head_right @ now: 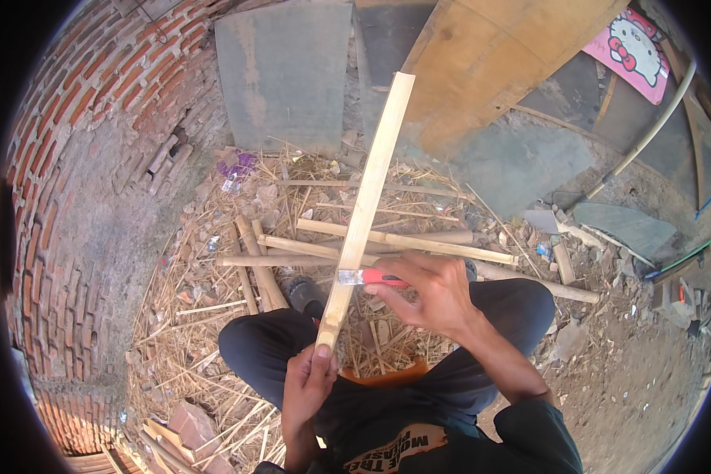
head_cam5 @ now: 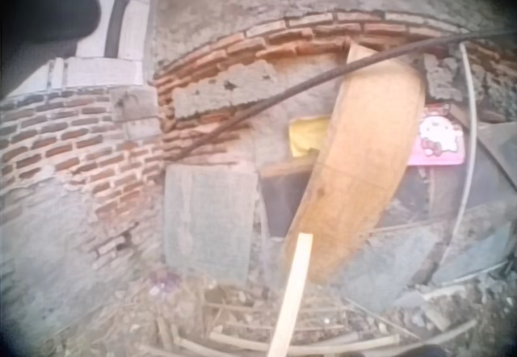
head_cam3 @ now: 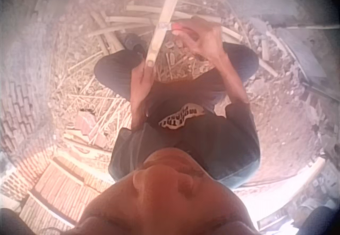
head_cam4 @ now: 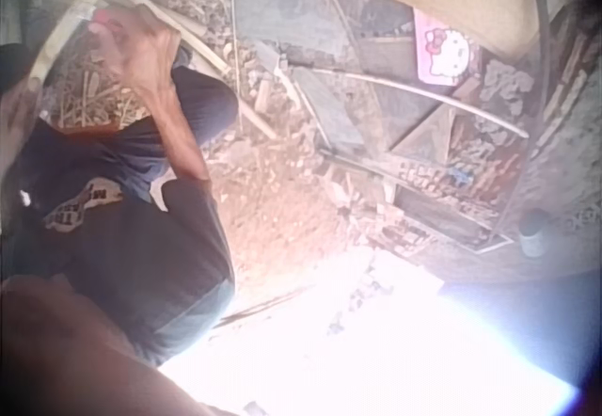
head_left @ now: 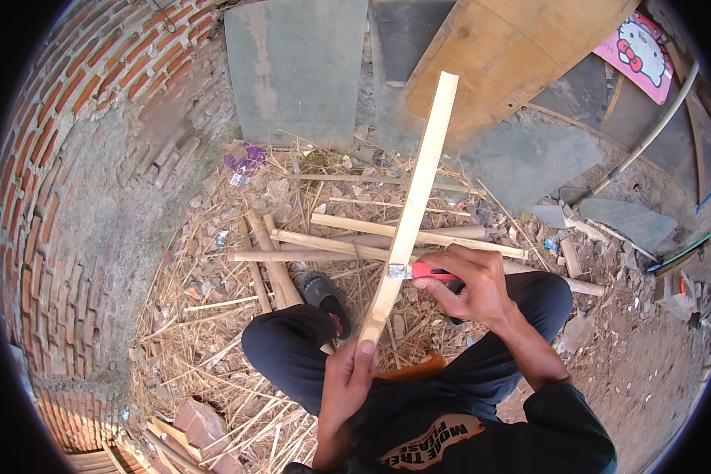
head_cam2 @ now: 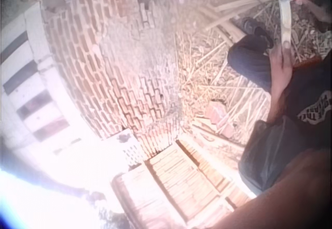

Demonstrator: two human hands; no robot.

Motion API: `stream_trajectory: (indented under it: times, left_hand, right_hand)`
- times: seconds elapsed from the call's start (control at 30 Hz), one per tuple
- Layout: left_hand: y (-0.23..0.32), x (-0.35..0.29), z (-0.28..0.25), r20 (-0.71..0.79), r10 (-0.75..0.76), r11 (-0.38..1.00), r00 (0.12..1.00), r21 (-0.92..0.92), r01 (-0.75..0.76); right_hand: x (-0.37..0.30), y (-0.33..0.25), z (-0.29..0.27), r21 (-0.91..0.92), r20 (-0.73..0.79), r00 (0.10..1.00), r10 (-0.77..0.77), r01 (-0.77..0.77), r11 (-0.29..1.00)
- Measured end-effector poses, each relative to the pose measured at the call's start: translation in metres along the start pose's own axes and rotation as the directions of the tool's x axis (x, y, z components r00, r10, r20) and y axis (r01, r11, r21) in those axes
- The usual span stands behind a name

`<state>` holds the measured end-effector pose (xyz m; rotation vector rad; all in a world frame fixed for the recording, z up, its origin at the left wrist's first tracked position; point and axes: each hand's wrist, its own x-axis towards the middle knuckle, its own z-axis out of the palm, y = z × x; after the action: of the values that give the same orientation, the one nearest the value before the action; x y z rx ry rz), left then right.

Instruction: The person sits on the ground and uses a red utility knife to shave thin strips off a long, thin piece of wood. They hold the wood with their left hand and scrape the blade along its length with their right hand, creating wood shavings.

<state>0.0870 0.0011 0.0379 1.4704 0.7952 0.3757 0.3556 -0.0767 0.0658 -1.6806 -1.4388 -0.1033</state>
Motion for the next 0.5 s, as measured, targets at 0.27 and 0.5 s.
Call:
stream_trajectory:
  times: [0.27, 0.5]
  left_hand:
    - [-0.005, -0.014, -0.006, -0.023, -0.095, 0.994, 0.995, -0.052, 0.094]
    - [-0.018, -0.028, -0.016, -0.035, -0.105, 0.992, 0.994, -0.071, 0.103]
  right_hand:
    - [0.01, 0.001, -0.003, -0.013, 0.084, 0.996, -0.015, 0.016, 1.0]
    - [0.028, 0.007, -0.002, -0.014, 0.075, 0.997, 0.0, 0.001, 1.0]
